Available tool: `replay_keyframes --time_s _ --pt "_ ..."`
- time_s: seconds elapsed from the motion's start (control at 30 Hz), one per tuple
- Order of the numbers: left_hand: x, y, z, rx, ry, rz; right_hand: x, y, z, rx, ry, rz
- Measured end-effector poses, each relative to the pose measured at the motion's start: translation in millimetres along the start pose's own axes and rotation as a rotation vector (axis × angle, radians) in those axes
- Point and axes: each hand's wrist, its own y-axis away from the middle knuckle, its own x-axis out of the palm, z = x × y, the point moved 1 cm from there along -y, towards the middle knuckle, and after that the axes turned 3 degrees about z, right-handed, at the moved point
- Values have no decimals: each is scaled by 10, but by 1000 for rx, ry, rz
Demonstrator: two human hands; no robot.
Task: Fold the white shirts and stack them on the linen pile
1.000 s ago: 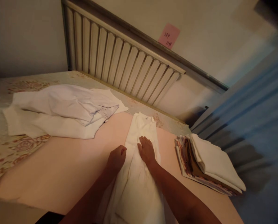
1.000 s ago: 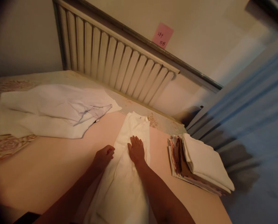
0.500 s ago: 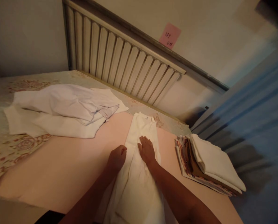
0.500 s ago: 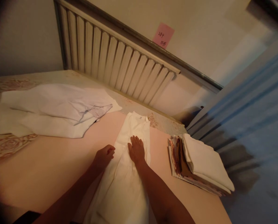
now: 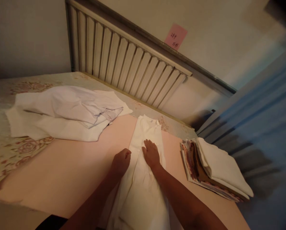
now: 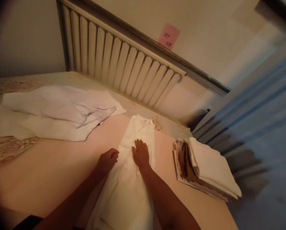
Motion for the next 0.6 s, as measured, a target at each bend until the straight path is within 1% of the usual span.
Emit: replay_keyframes --time_s 0.27,0.6 --pt "3 4 -6 -6 -2 4 7 -7 -4 -1 -6 -5" --pt "16 -6 19 13 -5 -1 -4 -6 2 4 16 23"
